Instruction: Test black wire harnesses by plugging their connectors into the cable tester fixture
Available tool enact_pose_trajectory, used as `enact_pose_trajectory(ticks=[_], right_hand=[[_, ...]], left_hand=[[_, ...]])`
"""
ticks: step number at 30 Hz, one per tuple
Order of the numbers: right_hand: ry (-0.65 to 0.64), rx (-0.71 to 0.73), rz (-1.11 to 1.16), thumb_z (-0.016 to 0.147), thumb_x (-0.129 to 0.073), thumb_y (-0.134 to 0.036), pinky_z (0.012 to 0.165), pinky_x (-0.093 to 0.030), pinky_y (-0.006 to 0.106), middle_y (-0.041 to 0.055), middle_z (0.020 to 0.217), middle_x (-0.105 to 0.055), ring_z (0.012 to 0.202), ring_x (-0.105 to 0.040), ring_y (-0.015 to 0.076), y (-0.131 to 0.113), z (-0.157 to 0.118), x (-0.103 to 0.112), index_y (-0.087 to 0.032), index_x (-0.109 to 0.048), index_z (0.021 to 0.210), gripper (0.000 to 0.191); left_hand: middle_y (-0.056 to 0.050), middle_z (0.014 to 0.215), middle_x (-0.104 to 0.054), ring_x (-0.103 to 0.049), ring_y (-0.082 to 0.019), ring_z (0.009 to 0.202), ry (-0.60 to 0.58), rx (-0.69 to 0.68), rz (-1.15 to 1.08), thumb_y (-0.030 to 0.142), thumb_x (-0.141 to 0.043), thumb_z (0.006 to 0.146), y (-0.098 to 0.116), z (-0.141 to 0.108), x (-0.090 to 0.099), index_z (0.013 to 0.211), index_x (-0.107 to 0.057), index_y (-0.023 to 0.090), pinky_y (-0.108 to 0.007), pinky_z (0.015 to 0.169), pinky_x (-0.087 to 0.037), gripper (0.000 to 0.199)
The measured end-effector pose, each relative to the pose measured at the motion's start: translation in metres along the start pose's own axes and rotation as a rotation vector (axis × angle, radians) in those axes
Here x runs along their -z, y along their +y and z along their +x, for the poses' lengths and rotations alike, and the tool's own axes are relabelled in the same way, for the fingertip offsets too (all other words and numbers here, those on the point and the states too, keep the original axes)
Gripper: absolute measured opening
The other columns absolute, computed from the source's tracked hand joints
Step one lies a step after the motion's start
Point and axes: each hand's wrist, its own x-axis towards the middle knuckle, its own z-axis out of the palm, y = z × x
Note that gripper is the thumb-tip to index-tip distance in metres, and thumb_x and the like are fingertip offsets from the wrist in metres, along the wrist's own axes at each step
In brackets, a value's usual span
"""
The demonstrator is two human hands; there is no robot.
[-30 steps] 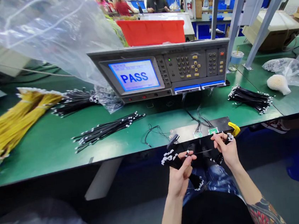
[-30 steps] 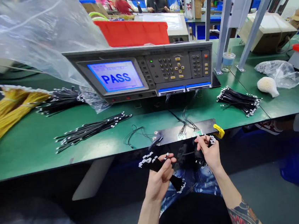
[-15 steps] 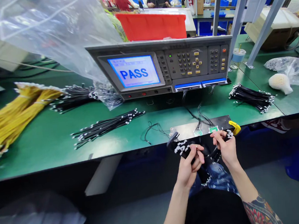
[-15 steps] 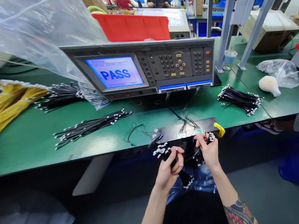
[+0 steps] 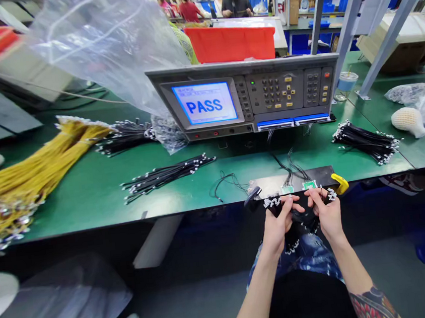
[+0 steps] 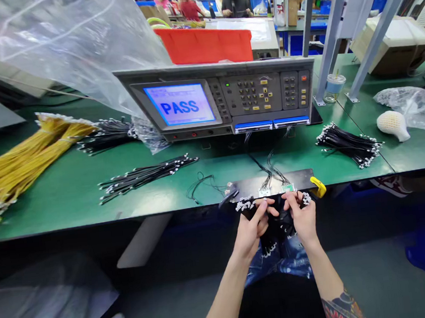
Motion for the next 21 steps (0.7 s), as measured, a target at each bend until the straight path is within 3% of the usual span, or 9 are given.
enact_pose_trajectory(ticks=[4,8,13,21], right_hand=[[0.0,0.019,-0.02,0.081,-0.083,-0.06,0.044,-0.025,0.024,-0.0026,0.055,-0.058,0.043,-0.034,0.0067,0.002,0.0,0.001,-0.015,-0.078,0.079,0.045],[-0.001,0.039,-0.041,0.083,-0.081,-0.059,0.045,-0.029,0.025,-0.0024,0.055,-0.059,0.044,-0.038,0.0083,0.003,0.0,0.002,-0.015,-0.078,0.079,0.043],[-0.004,0.042,-0.061,0.085,-0.079,-0.059,0.046,-0.032,0.026,-0.0024,0.055,-0.059,0.045,-0.041,0.0092,0.003,0.0,0.001,-0.016,-0.077,0.079,0.044],[-0.012,0.032,-0.076,0.084,-0.08,-0.062,0.044,-0.026,0.026,-0.0012,0.056,-0.06,0.045,-0.038,0.0088,0.003,0.001,0.003,-0.016,-0.077,0.078,0.047]], left_hand=[[-0.006,0.066,-0.077,-0.045,-0.008,0.04,0.089,-0.106,0.146,0.06,-0.084,0.076,-0.009,0.006,0.001,0.083,-0.079,0.015,-0.022,0.042,-0.033,0.046],[-0.007,0.069,-0.08,-0.07,-0.02,0.06,0.179,-0.244,0.232,0.055,-0.081,0.082,-0.015,0.01,0.002,0.079,-0.079,0.017,-0.031,0.064,-0.056,0.038],[-0.008,0.067,-0.08,-0.074,-0.024,0.068,0.261,-0.291,0.248,0.051,-0.08,0.084,-0.02,0.011,-0.002,0.076,-0.079,0.017,-0.037,0.076,-0.06,0.035],[-0.009,0.074,-0.081,-0.075,-0.024,0.072,0.355,-0.284,0.191,0.048,-0.078,0.085,-0.026,0.013,-0.013,0.069,-0.078,0.019,-0.033,0.067,-0.058,0.033]])
